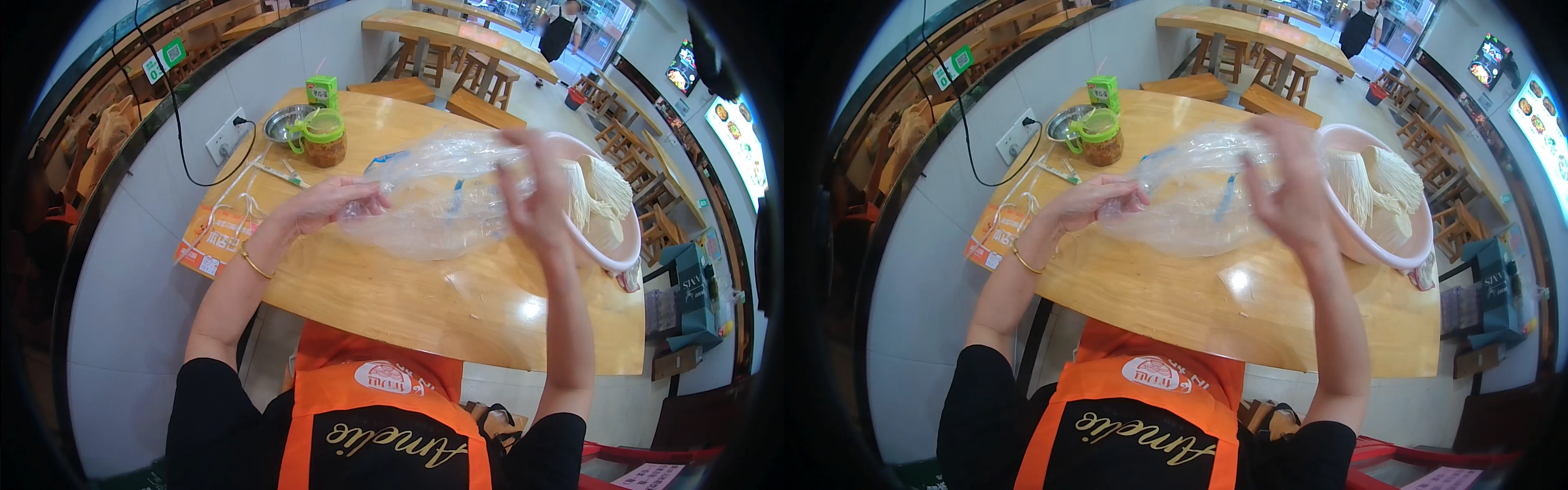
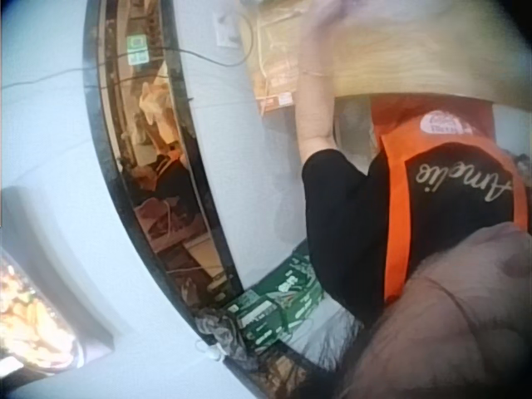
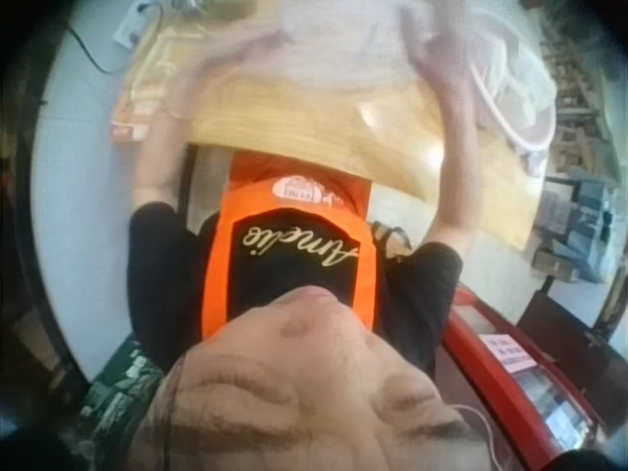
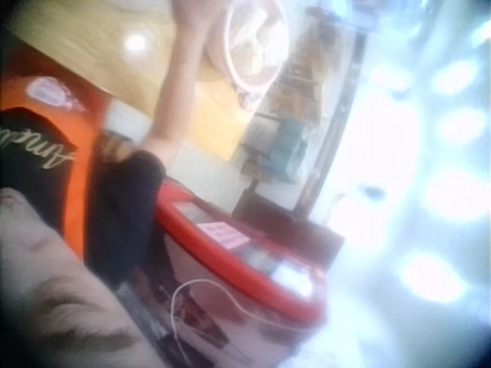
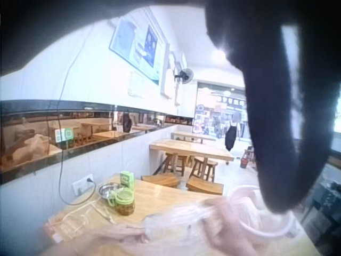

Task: The person opens a plastic bag on a wooden table and removes several bundles of enoki mushrooms. They place the mushrooms into a pink bowl and then pick up one bundle to separate the stems with their fingers.

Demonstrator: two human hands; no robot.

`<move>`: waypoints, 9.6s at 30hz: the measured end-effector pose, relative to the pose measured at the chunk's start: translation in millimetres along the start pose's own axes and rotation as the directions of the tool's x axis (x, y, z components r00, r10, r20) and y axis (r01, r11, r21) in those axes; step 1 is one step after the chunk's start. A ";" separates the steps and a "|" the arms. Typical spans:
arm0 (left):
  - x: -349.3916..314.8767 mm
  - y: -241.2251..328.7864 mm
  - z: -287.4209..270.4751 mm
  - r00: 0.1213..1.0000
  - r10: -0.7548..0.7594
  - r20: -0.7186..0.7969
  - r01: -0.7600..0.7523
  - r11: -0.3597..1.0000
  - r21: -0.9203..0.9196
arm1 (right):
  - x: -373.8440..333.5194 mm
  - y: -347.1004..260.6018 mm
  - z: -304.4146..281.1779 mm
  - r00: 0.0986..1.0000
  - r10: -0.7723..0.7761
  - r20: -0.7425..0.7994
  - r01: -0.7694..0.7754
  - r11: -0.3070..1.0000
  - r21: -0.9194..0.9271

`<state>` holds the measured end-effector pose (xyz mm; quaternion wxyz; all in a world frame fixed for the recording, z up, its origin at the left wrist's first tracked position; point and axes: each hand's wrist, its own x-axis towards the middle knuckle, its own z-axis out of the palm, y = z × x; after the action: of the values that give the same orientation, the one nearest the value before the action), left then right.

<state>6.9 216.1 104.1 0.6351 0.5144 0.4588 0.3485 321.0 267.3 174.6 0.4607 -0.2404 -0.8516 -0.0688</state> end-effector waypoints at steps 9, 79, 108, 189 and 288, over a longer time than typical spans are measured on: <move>33.5 -26.5 -27.1 0.960 0.270 -0.069 -0.161 0.335 -0.928 | -68.3 -18.1 13.2 0.496 0.285 0.820 -0.372 0.923 -0.096; 65.3 18.2 103.2 0.909 0.410 0.072 -0.416 0.886 0.204 | -35.2 146.1 -77.7 0.667 0.744 0.040 -0.700 0.644 -0.307; 64.2 -28.6 108.7 0.916 0.383 -0.115 -0.383 0.923 0.025 | -42.9 99.6 -85.1 0.843 0.447 -0.299 -0.472 0.881 -0.014; 28.1 4.6 151.3 0.914 0.341 0.219 -0.319 0.939 -0.130 | -86.0 -48.5 -45.0 0.636 0.640 0.431 -0.688 0.218 0.692; 6.4 -63.9 165.2 0.977 0.194 0.094 -0.162 0.948 -0.273 | -131.8 -54.8 -4.8 0.519 0.785 0.339 -0.615 0.068 0.786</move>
<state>162.7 152.3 48.6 0.6902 0.4848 0.3212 0.4307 359.2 172.1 75.2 0.5582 -0.3566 -0.4945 0.5627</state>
